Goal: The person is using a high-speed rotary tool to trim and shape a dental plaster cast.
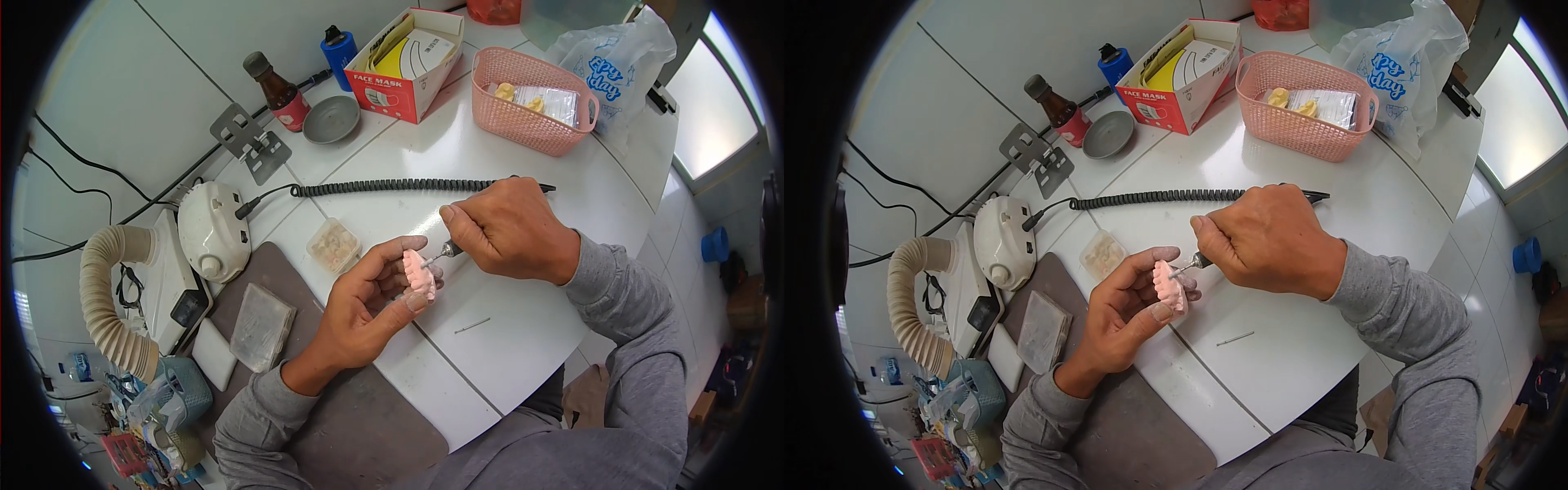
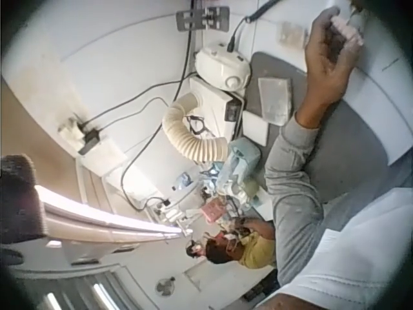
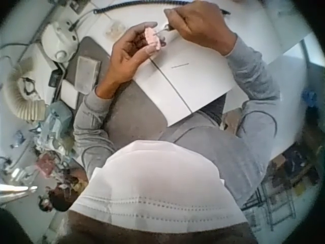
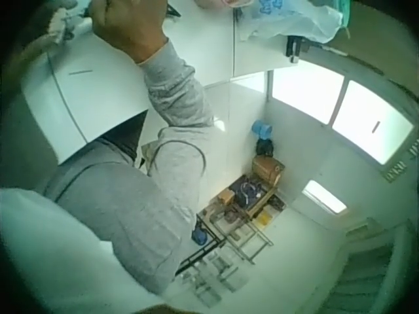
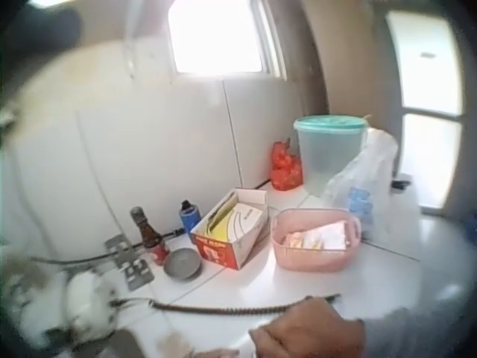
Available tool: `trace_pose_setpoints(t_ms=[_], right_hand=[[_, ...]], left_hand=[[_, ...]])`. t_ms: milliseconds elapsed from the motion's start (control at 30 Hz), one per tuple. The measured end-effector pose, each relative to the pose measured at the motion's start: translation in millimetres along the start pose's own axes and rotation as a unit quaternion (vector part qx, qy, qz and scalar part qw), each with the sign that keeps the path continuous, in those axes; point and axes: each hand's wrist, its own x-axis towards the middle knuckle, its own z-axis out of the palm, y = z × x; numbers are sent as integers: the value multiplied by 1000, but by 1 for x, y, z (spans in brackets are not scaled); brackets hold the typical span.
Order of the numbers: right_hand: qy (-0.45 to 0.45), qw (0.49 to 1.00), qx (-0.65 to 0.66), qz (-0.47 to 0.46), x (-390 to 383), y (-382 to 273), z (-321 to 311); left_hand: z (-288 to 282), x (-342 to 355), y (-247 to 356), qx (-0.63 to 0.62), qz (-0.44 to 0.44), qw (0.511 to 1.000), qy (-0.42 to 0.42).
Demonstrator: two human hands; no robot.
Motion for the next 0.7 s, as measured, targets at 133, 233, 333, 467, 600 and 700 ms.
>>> trace_pose_setpoints(t_ms=[133, 233, 333, 467, 600, 700], right_hand=[[-21, 1000, 12, 6, 0, 1, -1], [-27, 1000, 8, 3, 0, 0, -3], [-29, 1000, 5, 9, 0, -1, -1], [-27, 1000, 11, 11, 0, -2, -2], [-18, 1000, 0, 6, 0, -1, -1], [-12, 1000, 23, 7, 0, -1, -2]], left_hand=[[-1, 0, -1, 10, 11, 1000, -6], [2, 0, 1, -5, -5, 1000, 21], [2, 1, 0, 9, 5, 1000, 17], [2, 1, 1, -2, -4, 1000, 23], [2, 1, 0, 4, 2, 1000, 17], [2, 0, 0, 6, 2, 1000, 17]])
